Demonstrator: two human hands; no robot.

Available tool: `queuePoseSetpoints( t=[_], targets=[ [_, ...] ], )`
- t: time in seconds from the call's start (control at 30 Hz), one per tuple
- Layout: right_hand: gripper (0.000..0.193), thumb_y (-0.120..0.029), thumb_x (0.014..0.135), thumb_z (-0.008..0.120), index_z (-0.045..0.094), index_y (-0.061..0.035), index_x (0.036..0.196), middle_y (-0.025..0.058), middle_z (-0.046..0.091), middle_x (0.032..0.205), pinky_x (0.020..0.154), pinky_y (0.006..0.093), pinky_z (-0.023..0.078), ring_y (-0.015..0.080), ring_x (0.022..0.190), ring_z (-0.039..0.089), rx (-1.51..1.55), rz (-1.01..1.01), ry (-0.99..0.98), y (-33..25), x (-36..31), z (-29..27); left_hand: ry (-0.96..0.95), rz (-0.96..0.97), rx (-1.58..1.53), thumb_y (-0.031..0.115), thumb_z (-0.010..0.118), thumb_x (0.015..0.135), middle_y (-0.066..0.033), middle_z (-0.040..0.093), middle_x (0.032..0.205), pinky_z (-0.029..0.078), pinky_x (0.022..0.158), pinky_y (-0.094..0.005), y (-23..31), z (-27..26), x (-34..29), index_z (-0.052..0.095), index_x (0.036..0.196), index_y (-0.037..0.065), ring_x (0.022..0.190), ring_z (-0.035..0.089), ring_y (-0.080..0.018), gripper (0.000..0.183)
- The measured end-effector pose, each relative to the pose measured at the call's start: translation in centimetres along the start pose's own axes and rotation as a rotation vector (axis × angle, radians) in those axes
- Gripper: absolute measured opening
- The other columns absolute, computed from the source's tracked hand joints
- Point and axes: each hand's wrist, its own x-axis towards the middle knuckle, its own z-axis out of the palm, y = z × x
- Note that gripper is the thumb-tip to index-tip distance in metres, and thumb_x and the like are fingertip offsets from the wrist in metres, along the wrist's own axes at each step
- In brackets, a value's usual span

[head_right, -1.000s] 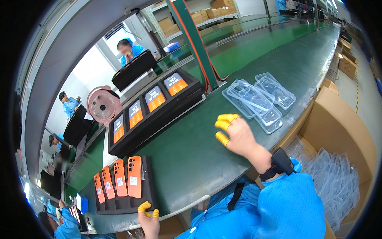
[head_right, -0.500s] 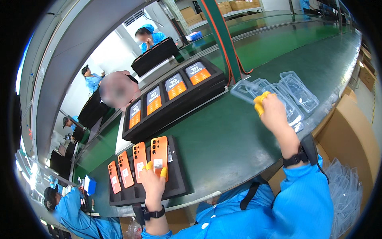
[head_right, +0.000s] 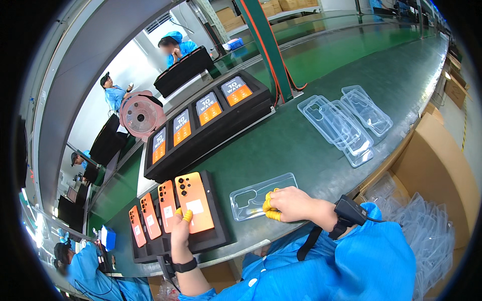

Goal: Placing smartphones into protective cases and organizing them on an assembly line.

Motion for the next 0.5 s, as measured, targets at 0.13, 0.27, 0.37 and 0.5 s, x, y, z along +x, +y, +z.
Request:
queuePoseSetpoints(
  t=[0.13,0.27,0.37,0.5],
  targets=[
    [0.030,-0.029,0.078,0.063,0.062,-0.0079,0.100,0.0107,0.060,0.093,0.075,0.0380,0.048,0.0292,0.089,0.058,0.020,0.071,-0.162,-0.2,-0.1,-2.4,0.062,-0.032,-0.377,0.007,0.048,0.090,-0.0060,0.058,0.109,0.045,0.082,-0.0262,1.3,-0.4,-0.8,0.047,0.119,0.000,0.099,0.055,-0.0156,0.031],
    [0.045,-0.032,0.086,0.058,0.051,-0.0021,0.119,0.0132,0.058,0.111,0.087,0.0330,0.043,0.0272,0.106,0.053,0.398,0.156,0.136,-1.2,1.7,-2.7,-0.015,0.211,-0.638,0.005,0.047,0.089,-0.0072,0.058,0.108,0.046,0.084,-0.0285,5.5,6.1,-2.6,0.048,0.118,0.001,0.098,0.058,-0.0164,0.029],
    [0.043,-0.029,0.091,0.053,0.048,0.0026,0.119,0.0093,0.058,0.111,0.088,0.0311,0.042,0.0172,0.101,0.053,0.974,0.288,0.275,-0.4,5.2,2.2,-0.200,0.262,-0.399,0.007,0.056,0.086,-0.0068,0.059,0.100,0.046,0.075,-0.0251,5.8,10.1,-2.0,0.047,0.116,-0.002,0.085,0.057,-0.0134,0.032],
    [0.030,-0.022,0.090,0.056,0.055,0.0033,0.106,0.0045,0.062,0.093,0.076,0.0254,0.046,0.0089,0.084,0.056,1.184,0.342,0.668,-2.1,5.7,0.0,-0.269,0.373,0.232,0.017,0.070,0.077,-0.0171,0.052,0.112,0.043,0.085,-0.0315,5.6,10.8,-0.5,0.036,0.125,-0.004,0.099,0.054,-0.0240,0.063]
  ],
)
